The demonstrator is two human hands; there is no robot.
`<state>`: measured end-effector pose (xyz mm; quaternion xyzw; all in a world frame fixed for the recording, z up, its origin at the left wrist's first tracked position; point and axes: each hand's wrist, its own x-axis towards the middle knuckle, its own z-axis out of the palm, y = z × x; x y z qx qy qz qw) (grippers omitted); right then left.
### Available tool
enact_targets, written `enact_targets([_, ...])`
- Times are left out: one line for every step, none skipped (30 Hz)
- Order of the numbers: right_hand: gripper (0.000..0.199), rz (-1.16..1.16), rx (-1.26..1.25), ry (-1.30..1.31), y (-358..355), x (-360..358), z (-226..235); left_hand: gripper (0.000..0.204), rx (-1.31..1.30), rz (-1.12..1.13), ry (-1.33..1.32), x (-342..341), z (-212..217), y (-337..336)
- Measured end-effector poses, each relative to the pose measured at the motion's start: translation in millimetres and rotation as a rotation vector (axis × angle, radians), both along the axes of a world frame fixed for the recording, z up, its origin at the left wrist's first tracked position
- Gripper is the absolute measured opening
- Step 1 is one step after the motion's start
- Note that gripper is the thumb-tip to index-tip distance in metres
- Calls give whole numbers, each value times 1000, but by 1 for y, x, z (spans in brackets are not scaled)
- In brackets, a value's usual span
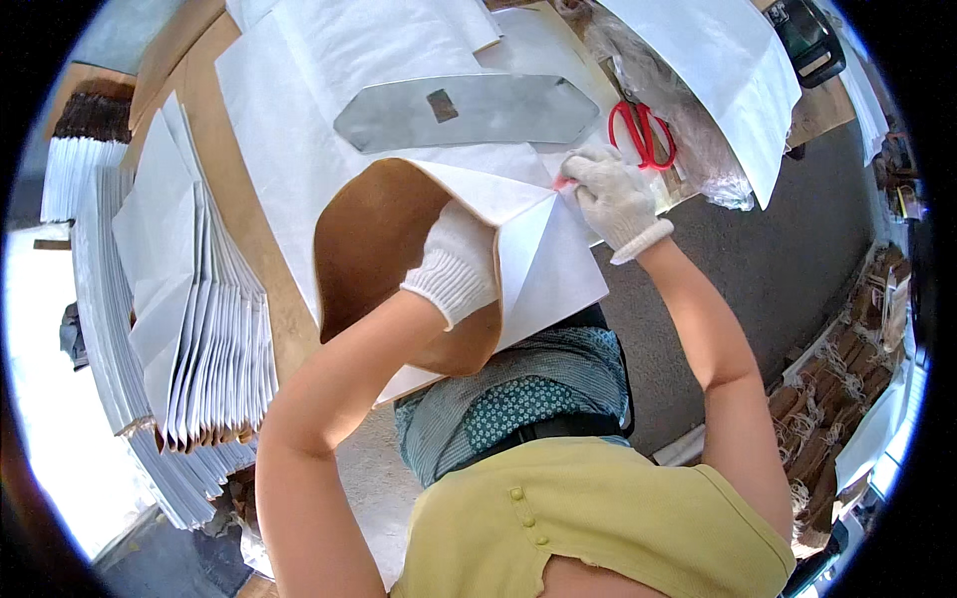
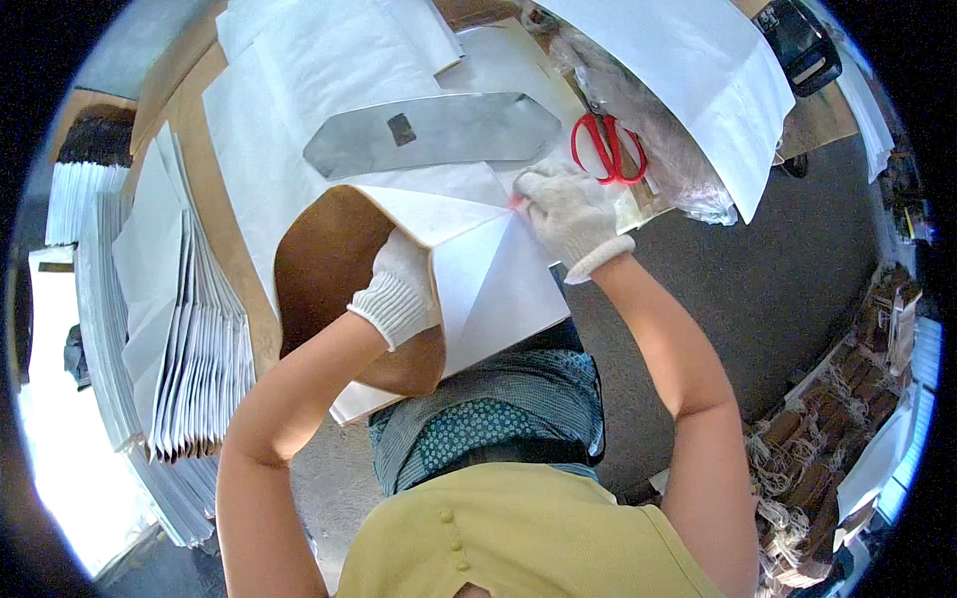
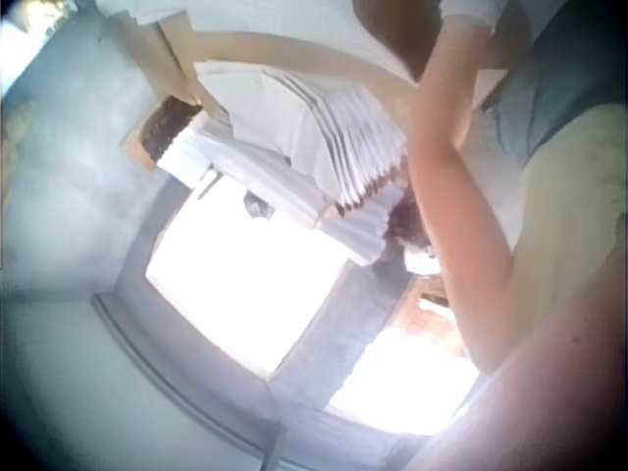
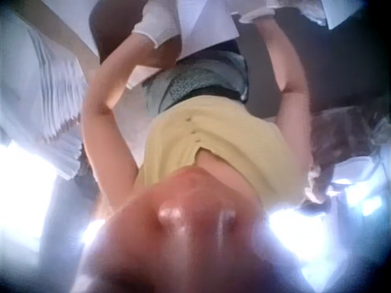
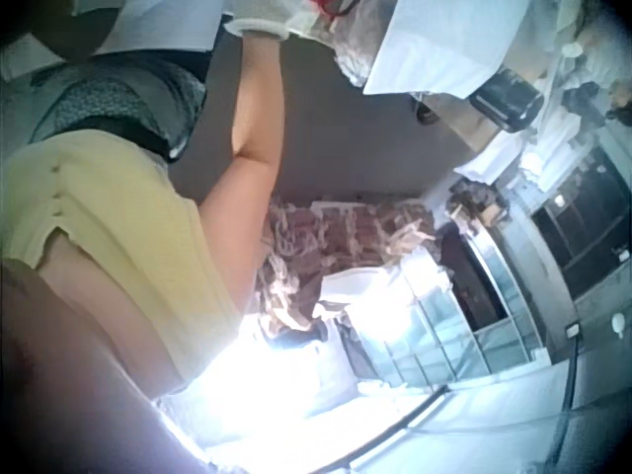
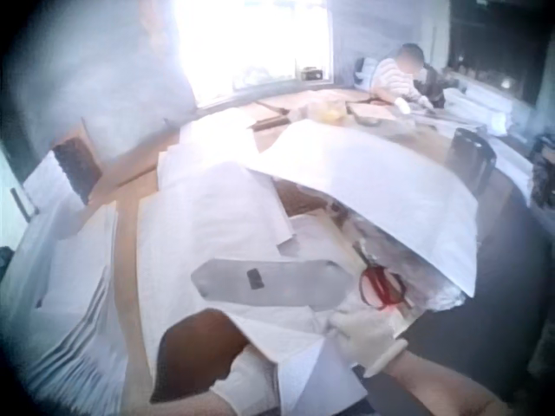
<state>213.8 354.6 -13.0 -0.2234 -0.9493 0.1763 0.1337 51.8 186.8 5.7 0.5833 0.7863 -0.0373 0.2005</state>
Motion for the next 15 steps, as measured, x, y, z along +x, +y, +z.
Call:
enact_targets([11,-66,-31,-8,-2,6,-4,50,-35,-131,192,3,-3,1])
enact_targets([15,-117,-115,-36,-4,10,-4,53,-84,-224,190,2,-5,3])
enact_targets([19,-110,-193,61,-13,15,-2,56,-132,-327,183,2,6,10])
enact_targets([23,-86,-272,172,-24,12,1,54,-58,-257,95,-1,-4,7])
enact_targets([26,-60,-351,283,-37,10,2,53,16,-182,9,-5,-22,1])
enact_targets([35,-36,-517,377,-52,8,2,52,88,-109,-79,-8,-32,-5])
enact_targets([36,-30,-451,351,-59,7,-2,50,36,-215,-46,-19,-32,-13])
enact_targets([36,-20,-385,324,-66,5,-8,48,-17,-317,-15,-33,-30,-22])
enact_targets([37,1,-319,300,-72,0,-12,46,-68,-410,17,-45,-26,-29])
enact_targets([39,30,-275,274,-67,5,-18,45,-474,-271,-269,-56,24,4])
enact_targets([40,11,-240,231,-63,10,-22,52,-753,33,-546,-67,79,37])
enact_targets([41,32,-213,207,-65,8,-18,54,-477,163,-895,-90,58,17])
enact_targets([41,64,-184,190,-68,4,-15,55,-155,299,-1210,-114,37,-9])
enact_targets([44,81,-150,161,-69,3,-19,53,-119,444,-1207,-127,28,-13])
enact_targets([45,91,-100,138,-69,4,-21,50,-92,576,-1209,-131,28,-11])
